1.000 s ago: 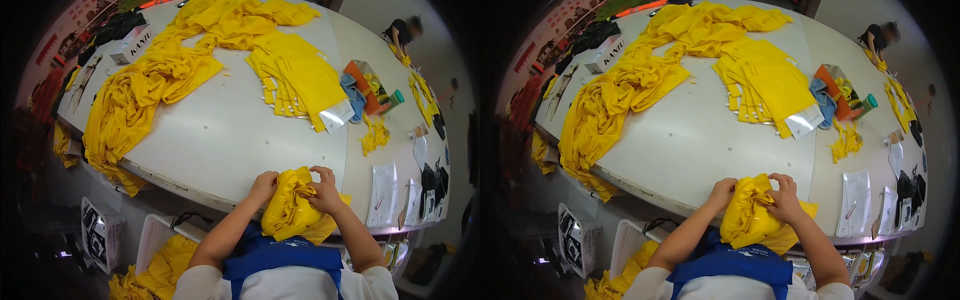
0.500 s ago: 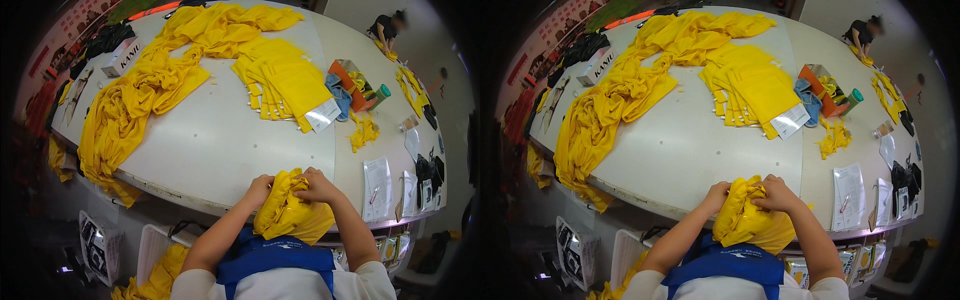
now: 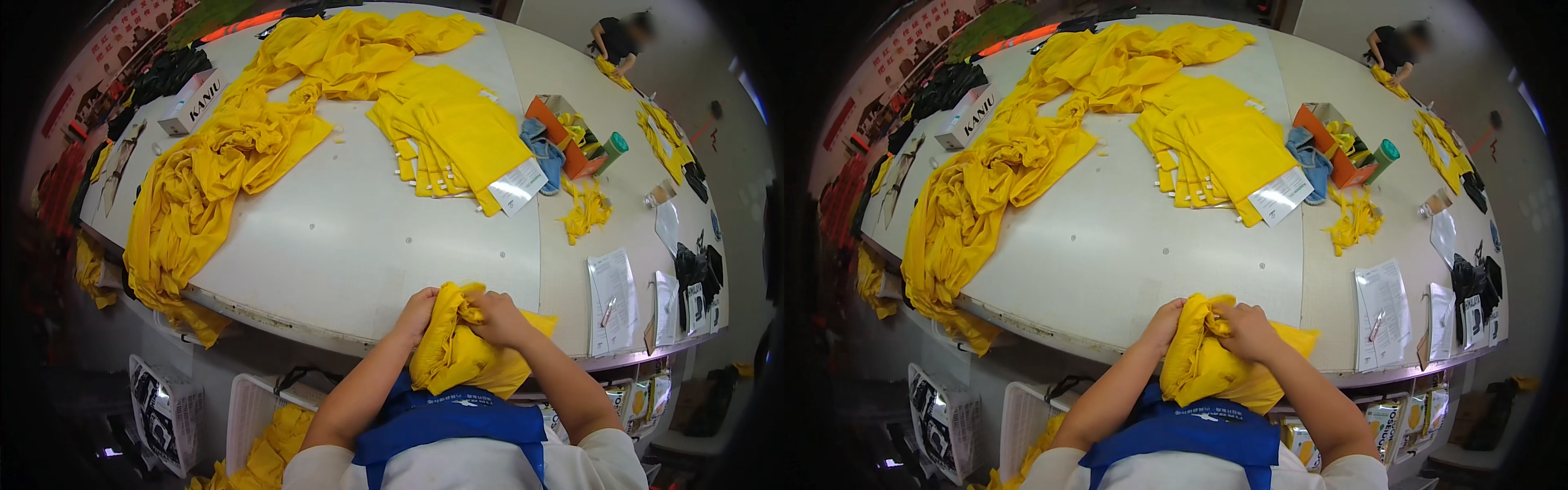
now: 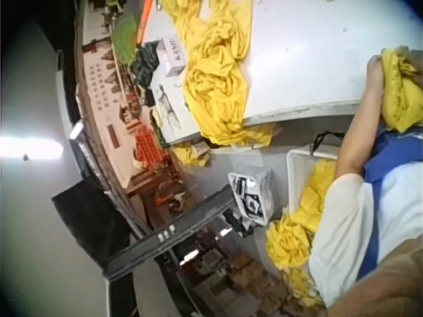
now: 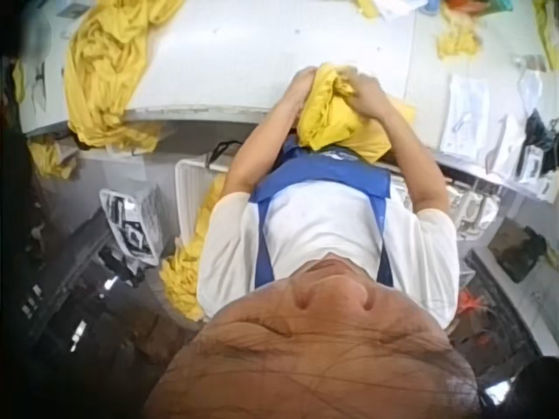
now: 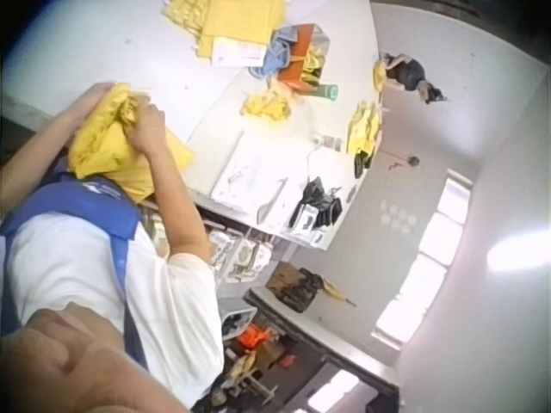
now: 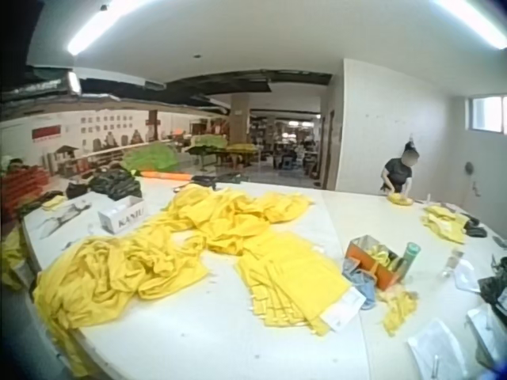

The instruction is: The person folds a yellow t-shirt on a white table, aligns the edges, and places the folded shirt into a clear plastic packaging bag. The person repeats this process with another yellow t-shirt.

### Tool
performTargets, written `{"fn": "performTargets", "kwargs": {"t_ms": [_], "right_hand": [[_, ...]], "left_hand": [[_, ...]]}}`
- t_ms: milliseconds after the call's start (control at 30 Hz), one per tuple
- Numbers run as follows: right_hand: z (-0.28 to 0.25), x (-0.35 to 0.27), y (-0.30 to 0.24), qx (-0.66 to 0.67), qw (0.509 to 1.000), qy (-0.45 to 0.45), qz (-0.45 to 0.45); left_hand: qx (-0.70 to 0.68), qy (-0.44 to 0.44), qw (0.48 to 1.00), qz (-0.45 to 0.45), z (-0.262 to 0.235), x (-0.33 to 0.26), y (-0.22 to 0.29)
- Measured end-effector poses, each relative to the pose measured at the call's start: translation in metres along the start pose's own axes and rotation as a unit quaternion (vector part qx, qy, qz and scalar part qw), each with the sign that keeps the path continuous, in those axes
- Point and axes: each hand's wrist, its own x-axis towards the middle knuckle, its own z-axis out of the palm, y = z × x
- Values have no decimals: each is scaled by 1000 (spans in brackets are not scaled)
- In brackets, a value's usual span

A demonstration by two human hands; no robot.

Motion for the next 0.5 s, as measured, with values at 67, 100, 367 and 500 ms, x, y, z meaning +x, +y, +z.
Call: {"fn": "performTargets", "kwargs": {"t_ms": [67, 100, 367, 500], "right_hand": [[-11, -4, 0, 133, 989, -21, 57], [-18, -5, -1, 154, 986, -27, 57], [-21, -8, 13, 197, 979, -47, -1], [-17, -6, 2, 37, 997, -25, -55]], "left_hand": [[-138, -87, 980, -114, 7, -15, 16], [-129, -83, 985, -78, 12, -18, 20], [50, -102, 992, -46, 0, -12, 22], [361, 44, 924, 116, 12, -12, 10]]}}
